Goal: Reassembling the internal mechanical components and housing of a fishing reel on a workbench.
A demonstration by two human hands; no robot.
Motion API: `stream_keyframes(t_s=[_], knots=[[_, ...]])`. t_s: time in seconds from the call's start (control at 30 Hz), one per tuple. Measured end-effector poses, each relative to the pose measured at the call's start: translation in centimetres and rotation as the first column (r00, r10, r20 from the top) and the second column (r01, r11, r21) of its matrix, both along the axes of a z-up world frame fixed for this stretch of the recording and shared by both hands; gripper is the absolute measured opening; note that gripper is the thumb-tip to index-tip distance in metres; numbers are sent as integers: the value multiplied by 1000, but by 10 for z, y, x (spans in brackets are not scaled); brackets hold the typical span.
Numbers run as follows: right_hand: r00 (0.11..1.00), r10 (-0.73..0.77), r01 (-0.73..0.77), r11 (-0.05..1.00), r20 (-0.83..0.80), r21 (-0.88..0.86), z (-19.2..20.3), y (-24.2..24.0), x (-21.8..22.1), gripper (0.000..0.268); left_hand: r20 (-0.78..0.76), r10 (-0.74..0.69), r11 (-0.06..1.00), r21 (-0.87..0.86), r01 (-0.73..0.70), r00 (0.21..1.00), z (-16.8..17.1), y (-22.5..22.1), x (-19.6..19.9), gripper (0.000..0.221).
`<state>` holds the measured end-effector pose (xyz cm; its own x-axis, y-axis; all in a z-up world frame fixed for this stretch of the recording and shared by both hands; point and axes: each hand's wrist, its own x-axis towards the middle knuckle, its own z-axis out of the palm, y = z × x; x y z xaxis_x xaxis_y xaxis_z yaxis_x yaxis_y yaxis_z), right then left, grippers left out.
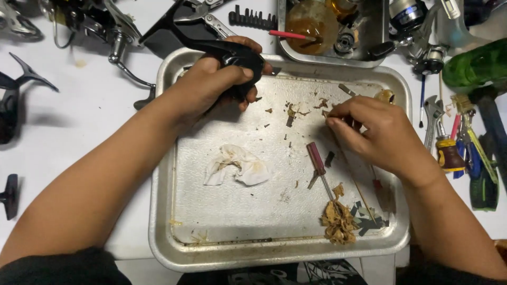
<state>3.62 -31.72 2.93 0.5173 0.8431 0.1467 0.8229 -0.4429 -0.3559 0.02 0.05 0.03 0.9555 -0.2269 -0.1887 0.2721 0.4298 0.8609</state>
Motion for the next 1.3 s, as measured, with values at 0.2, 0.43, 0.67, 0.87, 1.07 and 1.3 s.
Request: stream_keyframes(t_s=[0.2,0.43,0.67,0.87,1.07,1.3], knots=[[999,36,-39,982,18,183,-18,-8,3,8,-8,25,999,-45,-25,1000,-3,1,1,38],[995,94,-100,976,42,193,-21,-16,8,9,-34,76,997,1,-76,997,4,0,-2,35],[996,73,-81,963,41,255,-20,-20,9,19,-53,72,997,-16,-73,996,5,-4,-2,40],[994,68,-86,971,89,224,-21,-20,11,14,-58,54,998,-33,-56,997,3,-6,0,42],[983,22,-67,967,181,245,-7,-15,9,5,-21,-46,999,18,46,999,4,-3,4,38],[956,-232,285,883,-181,373,37,9,-8,18,-13,-100,995,-5,100,995,26,-23,-2,38]])
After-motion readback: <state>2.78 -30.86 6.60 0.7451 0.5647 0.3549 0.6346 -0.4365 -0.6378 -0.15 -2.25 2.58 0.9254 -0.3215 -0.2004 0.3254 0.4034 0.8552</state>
